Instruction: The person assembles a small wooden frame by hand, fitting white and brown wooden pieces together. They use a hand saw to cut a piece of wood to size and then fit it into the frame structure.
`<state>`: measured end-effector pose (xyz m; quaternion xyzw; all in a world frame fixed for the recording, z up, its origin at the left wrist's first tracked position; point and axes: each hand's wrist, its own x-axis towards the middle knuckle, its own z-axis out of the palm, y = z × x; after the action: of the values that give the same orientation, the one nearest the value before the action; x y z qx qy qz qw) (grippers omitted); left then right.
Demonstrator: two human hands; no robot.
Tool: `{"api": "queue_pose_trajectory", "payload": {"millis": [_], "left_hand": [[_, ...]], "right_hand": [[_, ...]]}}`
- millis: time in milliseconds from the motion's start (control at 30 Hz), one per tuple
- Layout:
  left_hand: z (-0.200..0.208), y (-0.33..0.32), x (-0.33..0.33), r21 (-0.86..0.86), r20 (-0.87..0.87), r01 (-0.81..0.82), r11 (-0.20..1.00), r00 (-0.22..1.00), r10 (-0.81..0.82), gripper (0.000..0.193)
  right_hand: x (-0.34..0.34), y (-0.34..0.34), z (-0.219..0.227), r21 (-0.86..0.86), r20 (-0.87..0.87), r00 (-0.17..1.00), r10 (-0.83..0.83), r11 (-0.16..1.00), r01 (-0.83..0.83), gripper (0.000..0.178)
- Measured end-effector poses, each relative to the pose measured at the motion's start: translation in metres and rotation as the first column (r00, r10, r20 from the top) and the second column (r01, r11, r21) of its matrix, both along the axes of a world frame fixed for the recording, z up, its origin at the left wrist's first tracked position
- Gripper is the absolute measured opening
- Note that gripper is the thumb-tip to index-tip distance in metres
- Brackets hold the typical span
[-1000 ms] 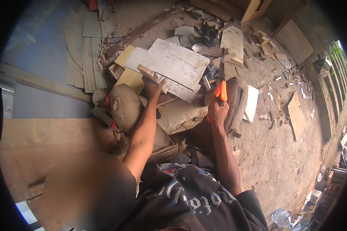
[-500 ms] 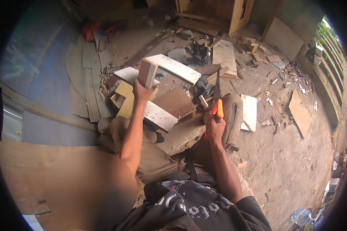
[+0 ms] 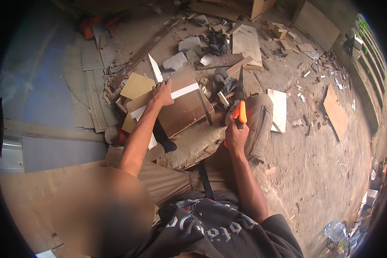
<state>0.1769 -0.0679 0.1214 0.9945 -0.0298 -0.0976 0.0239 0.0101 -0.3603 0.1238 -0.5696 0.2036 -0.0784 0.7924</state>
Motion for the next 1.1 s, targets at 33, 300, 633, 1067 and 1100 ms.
{"api": "queue_pose_trajectory", "payload": {"millis": [33,300,633,1067,1100], "left_hand": [[-0.011,-0.002,-0.003,-0.029,-0.031,-0.017,0.999,0.999,0.016,0.075],[-0.09,0.002,0.004,-0.148,-0.087,-0.049,0.988,0.996,0.037,0.077],[-0.098,-0.001,0.033,-0.258,-0.041,0.02,0.966,0.999,-0.032,0.083],[-0.09,0.002,0.055,-0.258,-0.116,0.068,0.964,0.988,-0.101,0.07],[-0.086,0.002,0.054,-0.226,-0.137,0.107,0.968,0.981,-0.14,0.07]], "right_hand": [[0.001,0.0,-0.004,-0.034,-0.003,1.0,0.008,0.999,-0.008,0.021],[0.005,-0.003,-0.02,-0.147,-0.088,0.996,-0.01,0.989,-0.003,0.031],[0.022,-0.016,-0.029,-0.278,-0.265,0.964,0.025,0.955,-0.101,0.033],[0.025,-0.005,-0.039,-0.317,-0.322,0.945,0.051,0.935,-0.158,0.032],[0.022,-0.006,-0.042,-0.323,-0.311,0.949,0.05,0.933,-0.155,0.032]]}}
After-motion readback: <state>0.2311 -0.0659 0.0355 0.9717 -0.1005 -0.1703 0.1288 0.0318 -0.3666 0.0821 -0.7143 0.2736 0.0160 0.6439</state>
